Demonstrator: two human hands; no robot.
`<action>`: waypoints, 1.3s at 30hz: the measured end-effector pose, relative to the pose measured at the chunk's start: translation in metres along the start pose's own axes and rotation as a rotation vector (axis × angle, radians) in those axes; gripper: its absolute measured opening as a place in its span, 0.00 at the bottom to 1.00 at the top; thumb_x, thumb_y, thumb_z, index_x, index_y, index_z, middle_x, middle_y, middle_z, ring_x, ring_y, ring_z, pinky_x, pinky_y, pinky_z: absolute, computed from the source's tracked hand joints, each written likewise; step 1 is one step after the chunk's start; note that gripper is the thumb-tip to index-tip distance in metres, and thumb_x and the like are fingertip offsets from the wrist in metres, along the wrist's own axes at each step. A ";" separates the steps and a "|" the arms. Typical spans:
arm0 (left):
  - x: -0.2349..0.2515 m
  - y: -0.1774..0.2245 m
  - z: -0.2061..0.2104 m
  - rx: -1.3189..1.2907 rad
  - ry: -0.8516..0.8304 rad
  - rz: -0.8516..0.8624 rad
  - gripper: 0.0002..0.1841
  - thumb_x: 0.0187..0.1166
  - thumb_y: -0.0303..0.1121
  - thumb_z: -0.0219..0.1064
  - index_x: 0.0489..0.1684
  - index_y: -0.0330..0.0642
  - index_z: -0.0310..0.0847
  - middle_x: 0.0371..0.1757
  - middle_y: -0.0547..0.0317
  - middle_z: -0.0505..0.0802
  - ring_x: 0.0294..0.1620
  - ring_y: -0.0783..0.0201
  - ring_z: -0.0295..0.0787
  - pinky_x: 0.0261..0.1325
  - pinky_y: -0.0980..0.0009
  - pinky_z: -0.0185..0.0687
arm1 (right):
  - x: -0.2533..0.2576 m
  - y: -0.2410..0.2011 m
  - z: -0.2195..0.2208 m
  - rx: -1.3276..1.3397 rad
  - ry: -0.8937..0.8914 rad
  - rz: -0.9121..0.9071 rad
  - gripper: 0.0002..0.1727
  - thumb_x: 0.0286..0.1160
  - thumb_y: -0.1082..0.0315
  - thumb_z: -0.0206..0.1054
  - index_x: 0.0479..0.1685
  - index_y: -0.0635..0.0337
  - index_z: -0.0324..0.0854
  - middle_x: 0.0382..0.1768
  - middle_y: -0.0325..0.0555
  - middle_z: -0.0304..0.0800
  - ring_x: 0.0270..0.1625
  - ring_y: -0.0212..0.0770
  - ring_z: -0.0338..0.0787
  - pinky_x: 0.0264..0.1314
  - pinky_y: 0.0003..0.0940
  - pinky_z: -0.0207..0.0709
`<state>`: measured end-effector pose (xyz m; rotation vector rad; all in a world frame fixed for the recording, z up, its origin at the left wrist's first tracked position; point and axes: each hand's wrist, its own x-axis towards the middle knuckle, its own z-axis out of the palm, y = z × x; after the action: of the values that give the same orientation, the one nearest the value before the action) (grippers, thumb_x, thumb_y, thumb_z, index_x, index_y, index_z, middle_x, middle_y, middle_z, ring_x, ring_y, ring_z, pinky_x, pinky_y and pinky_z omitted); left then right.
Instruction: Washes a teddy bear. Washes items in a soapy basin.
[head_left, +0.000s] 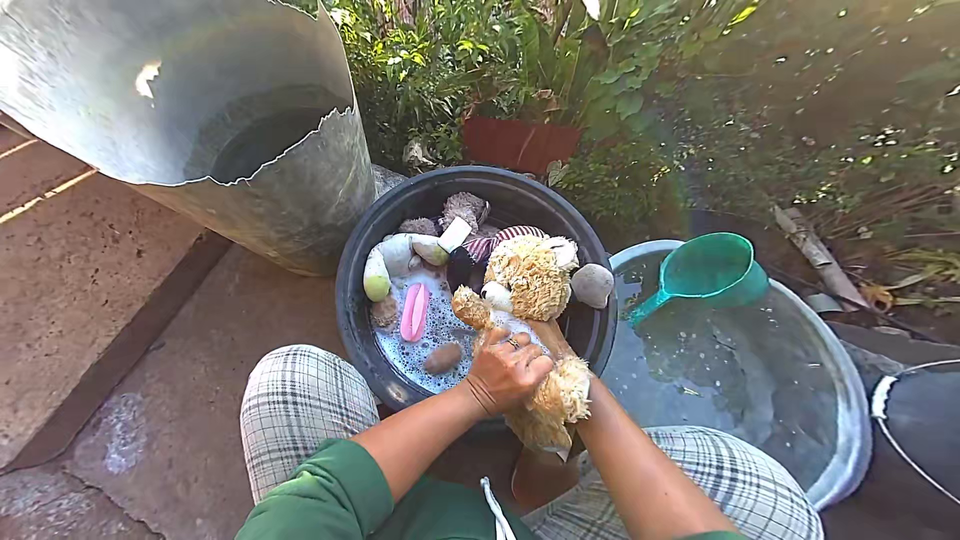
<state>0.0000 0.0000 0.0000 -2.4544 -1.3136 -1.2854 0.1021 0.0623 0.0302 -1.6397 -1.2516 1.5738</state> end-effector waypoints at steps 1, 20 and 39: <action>-0.002 -0.002 0.002 -0.022 -0.006 -0.001 0.10 0.74 0.27 0.63 0.23 0.43 0.89 0.23 0.54 0.93 0.32 0.53 0.93 0.49 0.54 0.82 | 0.000 0.001 0.001 0.037 0.009 -0.013 0.18 0.80 0.79 0.62 0.66 0.68 0.71 0.44 0.39 0.83 0.44 0.18 0.82 0.49 0.17 0.77; 0.067 -0.094 -0.055 -0.613 0.205 -1.180 0.39 0.79 0.35 0.73 0.90 0.35 0.57 0.86 0.34 0.69 0.83 0.41 0.71 0.80 0.47 0.73 | -0.021 -0.041 -0.030 0.303 0.166 -0.126 0.31 0.56 0.87 0.73 0.65 0.66 0.70 0.41 0.41 0.89 0.40 0.27 0.91 0.44 0.25 0.87; 0.067 -0.069 -0.016 -0.930 0.490 -1.457 0.30 0.94 0.57 0.43 0.27 0.43 0.75 0.22 0.61 0.79 0.26 0.65 0.79 0.36 0.62 0.81 | -0.022 0.016 0.035 0.251 0.145 -0.218 0.38 0.55 0.79 0.76 0.71 0.78 0.65 0.55 0.52 0.84 0.55 0.28 0.87 0.60 0.22 0.83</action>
<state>-0.0408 0.0803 0.0369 -0.7163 -2.8001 -2.9525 0.0752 0.0287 0.0209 -1.3832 -1.0695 1.3908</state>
